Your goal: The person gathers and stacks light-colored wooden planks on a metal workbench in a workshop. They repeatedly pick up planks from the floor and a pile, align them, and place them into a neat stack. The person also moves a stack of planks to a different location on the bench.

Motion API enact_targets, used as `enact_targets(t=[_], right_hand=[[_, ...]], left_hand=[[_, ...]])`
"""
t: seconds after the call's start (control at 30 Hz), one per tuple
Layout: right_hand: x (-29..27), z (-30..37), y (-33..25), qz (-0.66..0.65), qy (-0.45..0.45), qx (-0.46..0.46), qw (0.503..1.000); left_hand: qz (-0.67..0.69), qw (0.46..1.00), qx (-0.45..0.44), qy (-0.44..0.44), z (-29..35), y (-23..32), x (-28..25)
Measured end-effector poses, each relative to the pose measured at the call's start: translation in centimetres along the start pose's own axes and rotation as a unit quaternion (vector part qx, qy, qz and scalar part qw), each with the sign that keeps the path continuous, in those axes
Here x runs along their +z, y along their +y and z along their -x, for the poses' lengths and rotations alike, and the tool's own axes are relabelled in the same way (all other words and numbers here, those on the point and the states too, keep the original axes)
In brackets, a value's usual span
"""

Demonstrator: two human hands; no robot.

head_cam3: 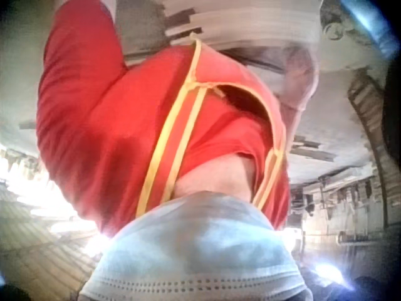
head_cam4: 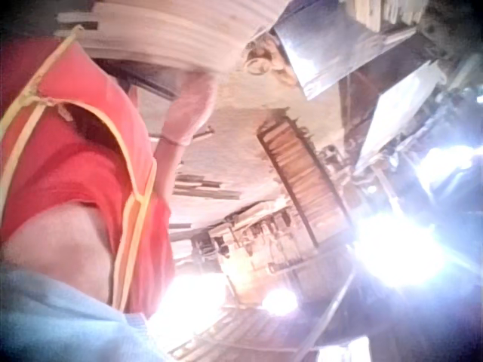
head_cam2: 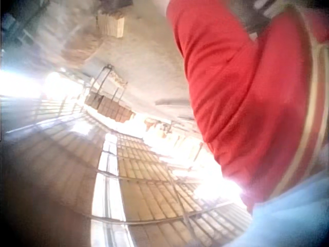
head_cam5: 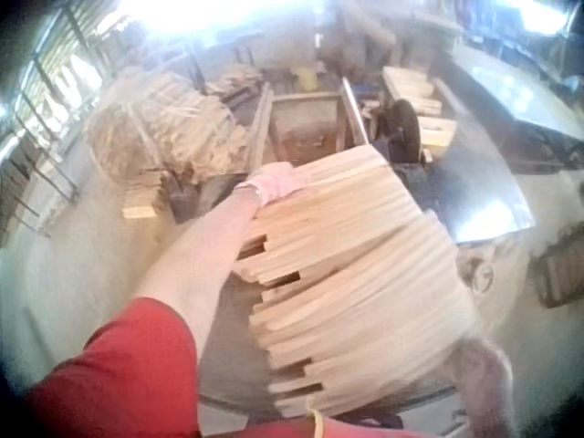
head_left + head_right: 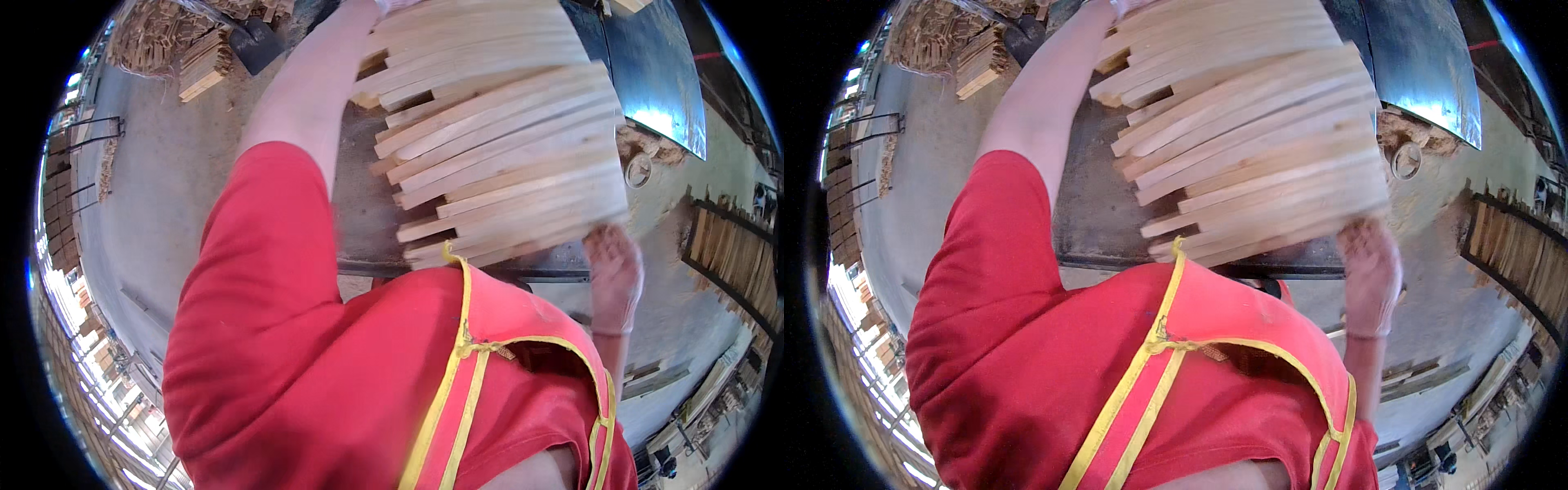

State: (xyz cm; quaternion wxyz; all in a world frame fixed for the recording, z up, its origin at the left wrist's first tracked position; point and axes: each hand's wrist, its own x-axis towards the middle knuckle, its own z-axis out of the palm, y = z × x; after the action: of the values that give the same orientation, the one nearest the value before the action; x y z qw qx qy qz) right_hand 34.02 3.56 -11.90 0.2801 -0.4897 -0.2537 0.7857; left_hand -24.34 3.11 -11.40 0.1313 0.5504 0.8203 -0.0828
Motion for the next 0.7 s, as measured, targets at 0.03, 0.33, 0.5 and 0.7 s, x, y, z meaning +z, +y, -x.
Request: enact_targets(t=[0.03, 0.33, 0.5, 0.7], right_hand=[[1.8, -1.6, -0.4, 0.026, 0.003, -0.036, 0.999], [10.3, -16.0, -3.7, 0.204, -0.171, -0.175, 0.948], [13.4, -21.0, -4.6, 0.192, -0.155, -0.169, 0.954], [14.3, -18.3, -4.2, 0.461, -0.110, -0.326, 0.818]], left_hand=[[-0.097, 0.991, 0.093, -0.010, 0.8, -2.1, 0.5], [0.289, 0.924, -0.243, 0.069, 20.7, -9.5, 8.0], [0.470, 0.806, -0.357, -0.037, 29.8, -4.4, 9.3], [0.017, 0.931, -0.212, 0.295, 32.2, 0.0, 9.5]])
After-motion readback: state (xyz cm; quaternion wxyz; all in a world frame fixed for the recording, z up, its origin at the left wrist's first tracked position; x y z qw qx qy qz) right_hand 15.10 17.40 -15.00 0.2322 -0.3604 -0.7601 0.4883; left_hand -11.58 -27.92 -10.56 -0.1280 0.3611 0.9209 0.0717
